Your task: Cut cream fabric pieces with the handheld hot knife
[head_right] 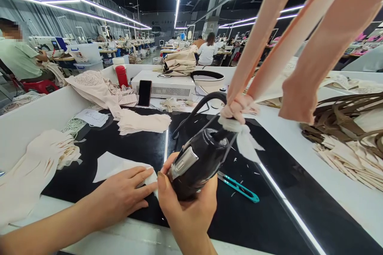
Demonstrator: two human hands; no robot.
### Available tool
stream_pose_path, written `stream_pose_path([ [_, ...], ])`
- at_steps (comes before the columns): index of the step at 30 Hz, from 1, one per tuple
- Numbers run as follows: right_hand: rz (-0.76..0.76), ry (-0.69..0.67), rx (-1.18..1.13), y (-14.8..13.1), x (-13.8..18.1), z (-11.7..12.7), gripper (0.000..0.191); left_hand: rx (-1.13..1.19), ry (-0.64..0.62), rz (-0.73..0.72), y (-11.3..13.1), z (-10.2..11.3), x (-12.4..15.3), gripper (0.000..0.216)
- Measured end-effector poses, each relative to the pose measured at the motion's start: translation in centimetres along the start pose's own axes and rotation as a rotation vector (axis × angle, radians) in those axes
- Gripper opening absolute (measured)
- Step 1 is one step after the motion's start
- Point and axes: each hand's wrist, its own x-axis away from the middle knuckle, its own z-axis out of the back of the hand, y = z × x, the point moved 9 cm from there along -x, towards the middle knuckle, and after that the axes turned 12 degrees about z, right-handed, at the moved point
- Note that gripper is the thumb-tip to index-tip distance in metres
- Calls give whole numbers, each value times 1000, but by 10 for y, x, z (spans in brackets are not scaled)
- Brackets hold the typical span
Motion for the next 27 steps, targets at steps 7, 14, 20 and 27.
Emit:
stream_pose_path([
  [7, -68, -17, -11, 6, 5, 5, 39, 60, -113, 27, 3, 2, 6, 61],
  [14, -59, 69, -34, 5, -8, 8, 39, 114, -140, 73, 5, -1, 6, 60],
  [20, -14, 109, -15, 17, -21, 2, 40, 129, -130, 87, 5, -2, 5, 60],
  [27, 0, 76, -6, 23, -19, -4, 34, 176, -95, 88, 6, 0, 7, 57],
])
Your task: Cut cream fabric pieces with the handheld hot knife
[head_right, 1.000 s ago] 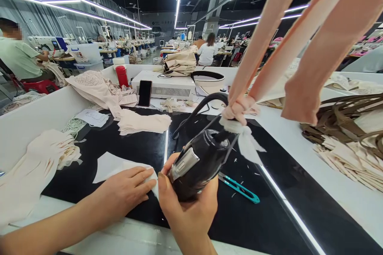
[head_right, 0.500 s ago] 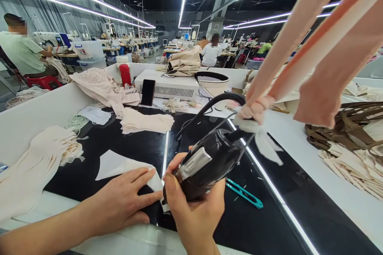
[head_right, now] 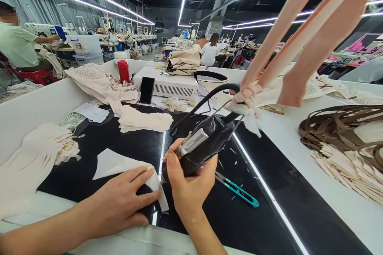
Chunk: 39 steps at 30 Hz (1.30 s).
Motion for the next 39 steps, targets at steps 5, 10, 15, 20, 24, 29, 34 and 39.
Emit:
stream_pose_path([
  [5, -3, -28, 12, -1, -1, -5, 27, 13, -14, 2, -1, -2, 0, 60],
  [10, 9, -16, 11, 4, -5, -7, 23, 23, -12, -2, -1, -2, 0, 59],
  [15, -5, -33, 11, 13, -6, -12, 27, 20, -4, -3, -2, 0, -1, 59],
  [20, -6, -52, 26, 11, -5, -13, 22, 16, -9, -7, -1, 1, -1, 58],
  [24, -15, -51, 48, 1, 0, -10, 26, 34, -33, -31, 1, 4, 6, 57],
  [29, -15, -29, 41, -11, 8, -6, 39, 83, -74, -36, 0, 6, 15, 52],
  [34, -18, -48, 3, -10, 8, -7, 35, 76, -99, -35, -2, 4, 14, 52],
  [39, -9, -21, -36, -4, 2, -8, 32, 78, -101, -28, -2, 4, 13, 53],
])
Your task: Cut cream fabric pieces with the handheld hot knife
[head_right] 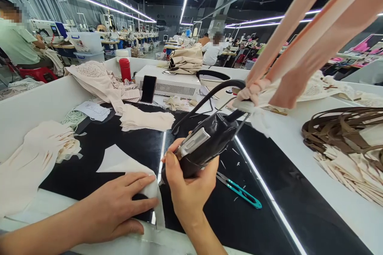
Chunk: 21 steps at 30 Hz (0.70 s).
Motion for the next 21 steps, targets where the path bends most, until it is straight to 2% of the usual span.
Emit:
stream_pose_path([
  [6, -21, -10, -4, 9, -1, -6, 36, 10, -17, 10, 0, -1, -1, 53],
  [12, -10, -29, 21, 9, -3, -5, 25, 52, -14, 34, -3, -3, -2, 53],
  [16, -5, 5, -12, 11, -5, -3, 34, 65, -43, 42, -3, -4, -3, 53],
  [21, -1, -5, -24, 15, -4, -7, 33, 61, -49, 40, -3, -4, -3, 53],
])
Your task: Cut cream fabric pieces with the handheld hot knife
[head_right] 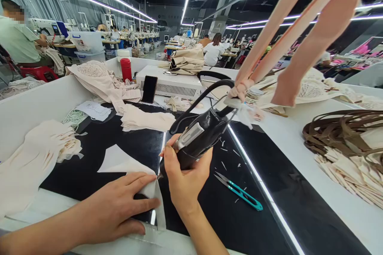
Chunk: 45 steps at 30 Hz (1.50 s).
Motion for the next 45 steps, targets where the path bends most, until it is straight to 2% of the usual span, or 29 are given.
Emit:
stream_pose_path([
  [3, -2, 3, 12, 2, 1, 0, 34, 3, 19, -10, 0, -1, 1, 53],
  [8, 9, -29, 49, 1, 0, -2, 24, 11, 67, -39, 3, 3, 3, 54],
  [10, 18, -44, 35, 2, -2, -3, 27, 25, 94, -61, 2, 8, 3, 48],
  [13, 21, -62, 25, 7, -7, -4, 29, 53, 157, -58, -10, 18, 3, 32],
  [16, 18, -52, 58, 11, -16, -2, 29, 45, 189, -38, -26, 25, 5, 46],
  [20, 3, -15, 44, 4, -22, 4, 28, -71, 105, 7, -33, 18, 7, 57],
  [24, -35, -28, 5, -14, -14, 9, 34, -156, -59, 149, -26, 1, 3, 63],
  [26, -60, -38, -9, -21, -7, 12, 38, -146, -121, 213, -20, -6, 0, 57],
  [30, -78, -33, -27, -30, 5, 17, 37, -139, -192, 292, -8, -11, -5, 32],
  [35, -94, -18, -39, -29, 12, 19, 38, -147, -259, 349, -2, -4, -5, 24],
  [37, -96, -22, -45, -28, 15, 18, 39, -151, -246, 349, -3, -3, -4, 23],
  [40, -90, -35, -66, -29, 18, 15, 40, -234, -177, 237, 0, -6, -2, 23],
  [45, -65, -28, -100, -35, 19, 12, 36, -370, 35, 85, 6, -1, 0, 34],
])
